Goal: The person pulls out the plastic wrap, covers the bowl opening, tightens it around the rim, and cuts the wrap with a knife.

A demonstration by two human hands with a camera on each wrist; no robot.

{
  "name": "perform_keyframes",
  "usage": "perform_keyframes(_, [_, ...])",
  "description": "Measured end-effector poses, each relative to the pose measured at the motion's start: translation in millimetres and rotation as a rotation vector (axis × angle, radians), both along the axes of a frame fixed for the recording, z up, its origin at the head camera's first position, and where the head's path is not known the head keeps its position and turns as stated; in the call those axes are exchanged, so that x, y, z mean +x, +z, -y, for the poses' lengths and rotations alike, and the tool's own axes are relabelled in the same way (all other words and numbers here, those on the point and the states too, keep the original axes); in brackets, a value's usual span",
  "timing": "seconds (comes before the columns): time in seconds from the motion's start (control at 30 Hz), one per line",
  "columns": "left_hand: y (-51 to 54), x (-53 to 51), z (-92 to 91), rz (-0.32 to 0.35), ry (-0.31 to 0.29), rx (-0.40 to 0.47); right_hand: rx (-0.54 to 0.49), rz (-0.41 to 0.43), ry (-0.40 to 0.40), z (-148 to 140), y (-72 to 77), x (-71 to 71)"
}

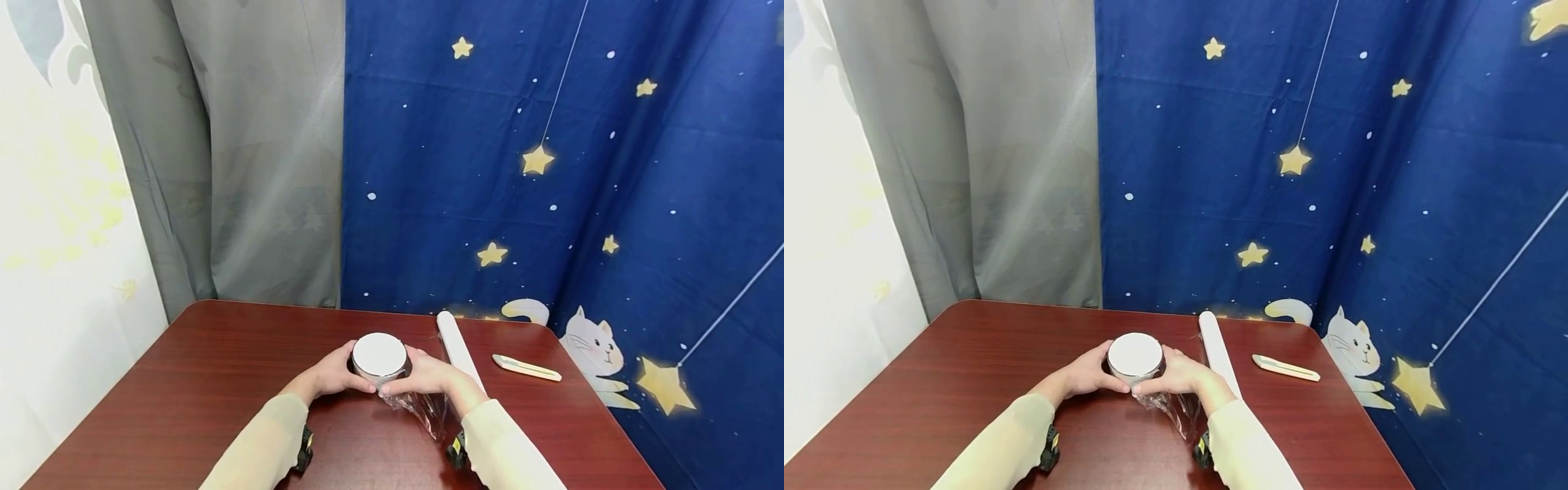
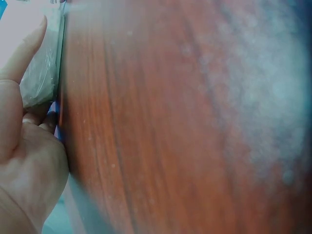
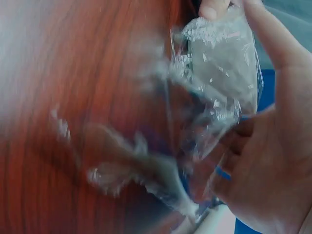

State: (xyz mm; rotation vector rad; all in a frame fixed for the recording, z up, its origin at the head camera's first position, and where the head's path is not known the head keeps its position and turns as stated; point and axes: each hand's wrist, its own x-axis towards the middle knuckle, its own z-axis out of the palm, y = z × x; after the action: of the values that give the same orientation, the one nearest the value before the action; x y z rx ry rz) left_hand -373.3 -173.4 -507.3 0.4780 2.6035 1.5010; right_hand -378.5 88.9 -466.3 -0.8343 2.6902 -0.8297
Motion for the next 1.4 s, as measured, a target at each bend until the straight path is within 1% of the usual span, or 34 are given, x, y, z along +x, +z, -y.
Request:
perform_keyframes(0.13, [-0.5,0.5,0.6,0.008,-0.007,0.009,0.031,-0.099,-0.097,7.9,-11.0,4.1])
perform_keyframes(0.23, [0.1,0.9,0.4,0.01,-0.013,0.019,0.047,-0.15,-0.15,11.5,-20.1,4.7])
perform_keyframes(0.33, [0.9,0.8,0.1,0.007,-0.014,0.02,0.036,-0.163,-0.155,11.1,-23.8,4.0])
perform_keyframes(0.4, [0.8,1.1,-0.3,0.008,-0.015,0.016,0.032,-0.14,-0.137,9.2,-22.6,4.3])
perform_keyframes(0.47, [2.1,1.2,0.1,0.003,-0.016,0.005,0.026,-0.092,-0.102,6.3,-16.8,4.4])
perform_keyframes(0.6, [2.5,1.1,-1.3,0.0,-0.015,-0.006,0.04,0.04,-0.055,-6.7,0.6,3.1])
perform_keyframes(0.67, [2.6,0.7,-1.2,-0.001,-0.008,-0.003,0.021,0.105,-0.04,-12.6,10.0,0.8])
perform_keyframes(0.73, [2.9,0.6,-0.6,0.0,-0.003,-0.003,0.0,0.108,-0.025,-17.3,11.8,-4.4])
perform_keyframes(0.77, [2.8,0.6,-0.2,0.0,-0.002,-0.005,-0.009,0.093,-0.012,-19.0,8.3,-8.8])
perform_keyframes(0.83, [2.8,0.9,0.4,0.006,-0.005,-0.005,-0.014,0.003,0.038,-23.6,-13.3,-25.6])
perform_keyframes(0.93, [2.8,1.5,0.8,0.01,-0.012,-0.001,-0.001,-0.148,0.045,-25.6,-47.0,-46.7])
perform_keyframes(0.97, [2.7,1.8,0.9,0.01,-0.012,0.002,-0.01,-0.167,0.04,-24.8,-50.8,-47.8])
perform_keyframes(1.0, [2.6,2.1,0.9,0.01,-0.011,0.004,-0.03,-0.166,0.023,-23.5,-50.7,-45.8])
perform_keyframes(1.07, [2.4,2.7,0.7,0.011,-0.007,0.007,-0.081,-0.107,-0.031,-19.0,-35.5,-31.7])
perform_keyframes(1.1, [2.1,3.0,0.6,0.012,-0.002,0.006,-0.099,-0.077,-0.041,-17.7,-26.3,-24.0])
perform_keyframes(1.17, [1.7,3.5,0.3,0.014,0.003,0.002,-0.12,-0.011,-0.067,-16.2,-5.5,-7.3])
perform_keyframes(1.2, [1.6,3.7,0.2,0.014,0.005,-0.001,-0.104,-0.005,-0.076,-16.5,0.5,-2.6])
perform_keyframes(1.3, [1.4,3.9,0.0,0.004,0.005,-0.009,-0.003,-0.009,-0.091,-21.3,10.6,5.1])
perform_keyframes(1.33, [1.8,3.9,-0.1,0.0,0.002,-0.01,0.035,-0.02,-0.089,-23.2,11.7,5.9])
perform_keyframes(1.4, [2.1,3.6,0.0,-0.005,0.002,-0.008,0.057,-0.019,-0.085,-26.0,11.2,5.3])
